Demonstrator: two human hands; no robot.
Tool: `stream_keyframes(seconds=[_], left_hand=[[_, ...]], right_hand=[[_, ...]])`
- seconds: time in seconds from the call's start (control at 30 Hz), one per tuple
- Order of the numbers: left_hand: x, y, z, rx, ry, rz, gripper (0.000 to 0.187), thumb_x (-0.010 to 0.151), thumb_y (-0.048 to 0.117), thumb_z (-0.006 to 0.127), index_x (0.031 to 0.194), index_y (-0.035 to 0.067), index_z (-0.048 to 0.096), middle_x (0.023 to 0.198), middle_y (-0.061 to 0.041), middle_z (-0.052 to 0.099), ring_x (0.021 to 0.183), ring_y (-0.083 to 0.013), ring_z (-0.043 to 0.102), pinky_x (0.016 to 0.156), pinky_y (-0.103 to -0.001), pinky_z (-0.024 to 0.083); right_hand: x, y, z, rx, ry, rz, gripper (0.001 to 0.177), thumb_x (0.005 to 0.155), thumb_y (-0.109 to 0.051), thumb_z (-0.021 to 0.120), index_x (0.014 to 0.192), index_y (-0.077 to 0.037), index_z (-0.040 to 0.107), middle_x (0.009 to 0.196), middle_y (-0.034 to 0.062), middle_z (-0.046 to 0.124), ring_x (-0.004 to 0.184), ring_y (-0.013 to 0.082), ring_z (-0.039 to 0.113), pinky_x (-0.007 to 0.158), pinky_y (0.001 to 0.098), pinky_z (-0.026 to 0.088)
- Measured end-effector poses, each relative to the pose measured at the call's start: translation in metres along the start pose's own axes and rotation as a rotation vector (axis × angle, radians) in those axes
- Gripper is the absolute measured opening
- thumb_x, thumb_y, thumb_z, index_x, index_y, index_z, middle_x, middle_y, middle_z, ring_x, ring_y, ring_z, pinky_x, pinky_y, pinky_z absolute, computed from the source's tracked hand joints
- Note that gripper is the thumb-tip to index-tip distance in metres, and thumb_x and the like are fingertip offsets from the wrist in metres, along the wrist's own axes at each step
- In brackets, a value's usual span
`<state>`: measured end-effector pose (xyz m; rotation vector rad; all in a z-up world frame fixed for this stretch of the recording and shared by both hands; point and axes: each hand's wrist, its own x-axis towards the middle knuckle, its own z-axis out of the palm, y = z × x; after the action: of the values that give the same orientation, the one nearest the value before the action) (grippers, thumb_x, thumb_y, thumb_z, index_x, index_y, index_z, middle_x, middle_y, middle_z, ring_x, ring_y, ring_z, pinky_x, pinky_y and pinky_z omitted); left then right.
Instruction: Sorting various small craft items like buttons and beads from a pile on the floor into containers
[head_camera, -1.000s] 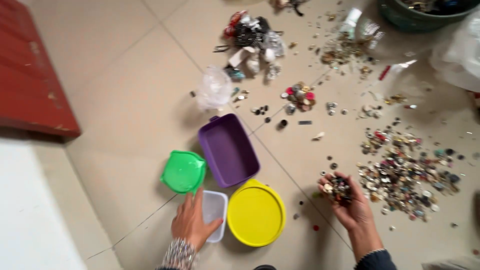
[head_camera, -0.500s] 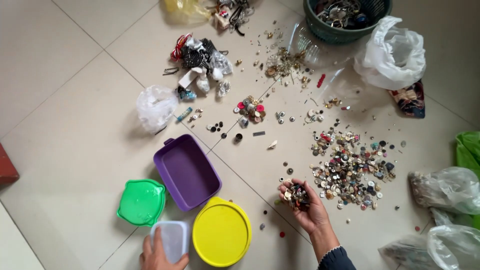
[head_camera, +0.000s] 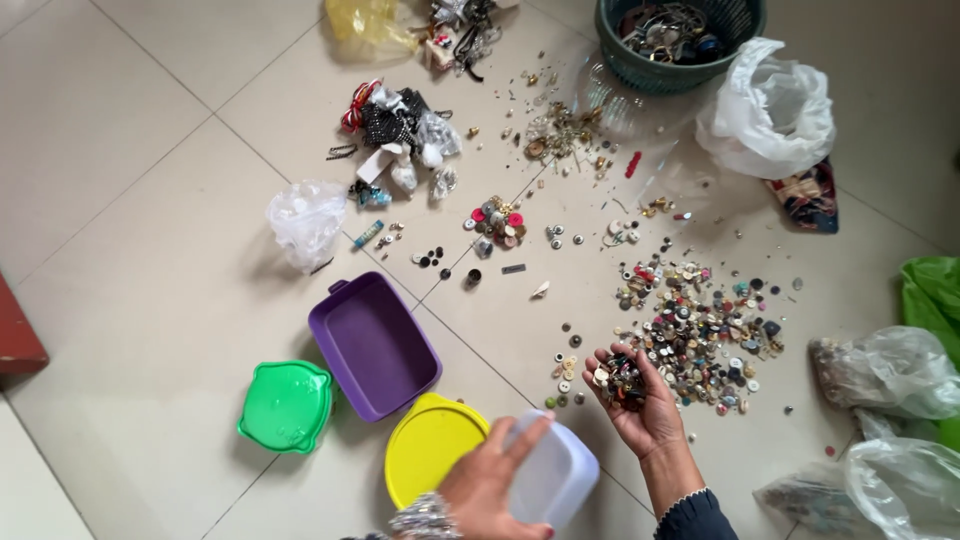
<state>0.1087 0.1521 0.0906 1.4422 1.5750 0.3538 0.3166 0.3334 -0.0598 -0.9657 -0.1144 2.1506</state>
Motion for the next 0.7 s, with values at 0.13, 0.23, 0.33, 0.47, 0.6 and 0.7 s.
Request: stream_keyframes(seconds=[0.13,0.23,0.33,0.47,0.6,0.7], left_hand=[[0.018,-0.018,0.047,0.052,-0.012,0.072,0.12,0.065,0.039,0.091,0.164,0.036,0.023,0.14,-0.021,0.042,0.116,-0.0459,0.06,0.097,-0.054,0.053],[0.024,-0.054,0.101,0.232,0.05,0.241,0.105,0.078,0.021,0.079,0.169,0.04,0.029,0.139,-0.022,0.045,0.111,-0.0453,0.063,0.089,-0.054,0.057],[0.019,-0.066,0.131,0.369,0.051,0.315,0.074,0.098,0.016,0.06,0.163,0.041,0.037,0.147,-0.026,0.043,0.09,-0.0389,0.06,0.072,-0.05,0.057],[0.019,-0.074,0.151,0.616,0.419,0.392,0.056,0.103,0.023,0.049,0.158,0.039,0.048,0.144,-0.027,0.05,0.087,-0.0303,0.058,0.067,-0.041,0.049],[0.024,-0.071,0.152,0.664,0.45,0.384,0.055,0.103,0.023,0.048,0.156,0.034,0.05,0.142,-0.03,0.05,0.097,-0.0357,0.059,0.07,-0.042,0.046],[0.029,-0.063,0.144,0.582,0.415,0.367,0.057,0.1,0.02,0.049,0.156,0.029,0.05,0.142,-0.03,0.049,0.101,-0.0379,0.06,0.07,-0.043,0.047]], right_hand=[[0.004,0.001,-0.003,-0.062,0.022,-0.016,0.039,0.104,-0.036,0.053,0.118,-0.002,0.063,0.118,0.0211,0.067,0.112,0.0387,0.067,0.101,0.0549,0.055],[0.015,0.011,-0.012,-0.107,0.037,-0.007,0.038,0.103,-0.035,0.053,0.118,-0.002,0.064,0.117,0.0204,0.068,0.11,0.0366,0.068,0.098,0.0547,0.057],[0.023,0.02,-0.014,-0.085,0.005,0.013,0.036,0.105,-0.035,0.053,0.117,-0.003,0.064,0.116,0.0182,0.068,0.109,0.0347,0.068,0.095,0.0531,0.058],[0.026,0.028,-0.008,-0.209,0.006,-0.143,0.033,0.105,-0.029,0.052,0.114,-0.001,0.066,0.112,0.0172,0.07,0.104,0.0334,0.071,0.091,0.0499,0.06],[0.026,0.037,-0.009,-0.353,0.072,-0.295,0.023,0.109,-0.022,0.055,0.114,-0.002,0.067,0.109,0.0113,0.072,0.103,0.0255,0.072,0.075,0.0369,0.053],[0.025,0.042,-0.005,-0.415,0.084,-0.4,0.021,0.106,-0.018,0.055,0.108,-0.002,0.068,0.105,0.009,0.075,0.101,0.0235,0.074,0.085,0.0353,0.06]])
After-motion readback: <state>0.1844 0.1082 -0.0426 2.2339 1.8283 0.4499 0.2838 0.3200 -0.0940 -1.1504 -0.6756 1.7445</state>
